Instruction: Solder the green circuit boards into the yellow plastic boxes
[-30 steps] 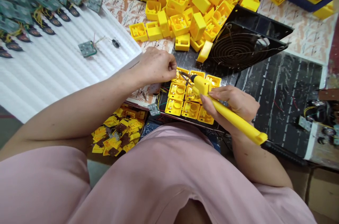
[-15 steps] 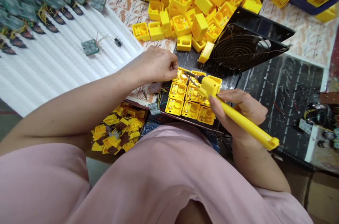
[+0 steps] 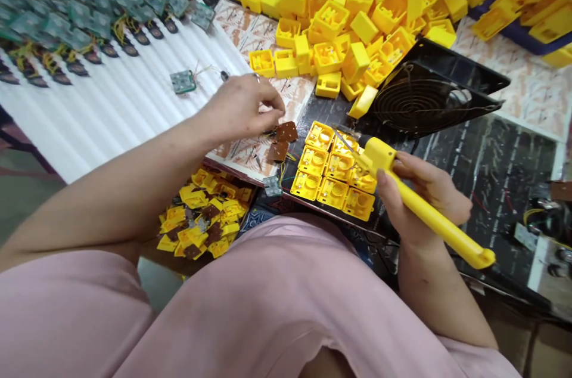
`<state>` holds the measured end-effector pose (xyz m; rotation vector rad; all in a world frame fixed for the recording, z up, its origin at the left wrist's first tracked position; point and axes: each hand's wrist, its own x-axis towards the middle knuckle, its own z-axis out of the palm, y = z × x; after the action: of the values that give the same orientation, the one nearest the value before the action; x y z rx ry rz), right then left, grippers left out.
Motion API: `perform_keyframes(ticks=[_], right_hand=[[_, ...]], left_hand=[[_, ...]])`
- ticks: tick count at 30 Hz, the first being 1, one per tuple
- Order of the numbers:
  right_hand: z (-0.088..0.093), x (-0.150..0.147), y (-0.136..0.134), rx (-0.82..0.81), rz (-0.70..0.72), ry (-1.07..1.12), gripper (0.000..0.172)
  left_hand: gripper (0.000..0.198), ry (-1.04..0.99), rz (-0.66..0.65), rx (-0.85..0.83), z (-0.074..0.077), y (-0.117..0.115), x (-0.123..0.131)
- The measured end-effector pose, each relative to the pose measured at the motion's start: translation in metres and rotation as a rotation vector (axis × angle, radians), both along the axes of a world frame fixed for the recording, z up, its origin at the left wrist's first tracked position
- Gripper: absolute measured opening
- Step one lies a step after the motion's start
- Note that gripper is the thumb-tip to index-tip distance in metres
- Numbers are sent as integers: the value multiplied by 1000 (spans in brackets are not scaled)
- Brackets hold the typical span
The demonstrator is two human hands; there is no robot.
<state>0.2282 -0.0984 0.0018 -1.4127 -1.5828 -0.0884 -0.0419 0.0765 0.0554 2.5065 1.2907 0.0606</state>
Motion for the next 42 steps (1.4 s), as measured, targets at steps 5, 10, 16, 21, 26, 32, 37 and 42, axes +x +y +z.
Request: perform_keyframes(ticks=[5, 10, 16, 21, 26, 32, 37, 42], right_hand=[[2, -9, 8, 108, 154, -4, 25], [6, -14, 13, 106, 191, -54, 24], [10, -17, 20, 121, 202, -144, 26], [18, -15, 22, 108, 254, -222, 24], [22, -9, 19, 131, 208, -162, 24], [20, -9, 19, 105, 222, -172, 21], [22, -13, 24, 86, 238, -225, 19], [29, -6, 22, 73, 238, -214, 18]], left_hand=[[30, -35, -68, 69, -24, -7, 35], [24, 29, -26, -15, -27, -6, 54], [25, 73, 0, -85, -20, -5, 58], [24, 52, -47, -113, -18, -1, 60], [25, 41, -74, -93, -18, 3, 59], [27, 59, -120, -40, -20, 5, 59], [26, 113, -106, -40, -17, 6, 62], [24, 150, -120, -41, -14, 6, 66]])
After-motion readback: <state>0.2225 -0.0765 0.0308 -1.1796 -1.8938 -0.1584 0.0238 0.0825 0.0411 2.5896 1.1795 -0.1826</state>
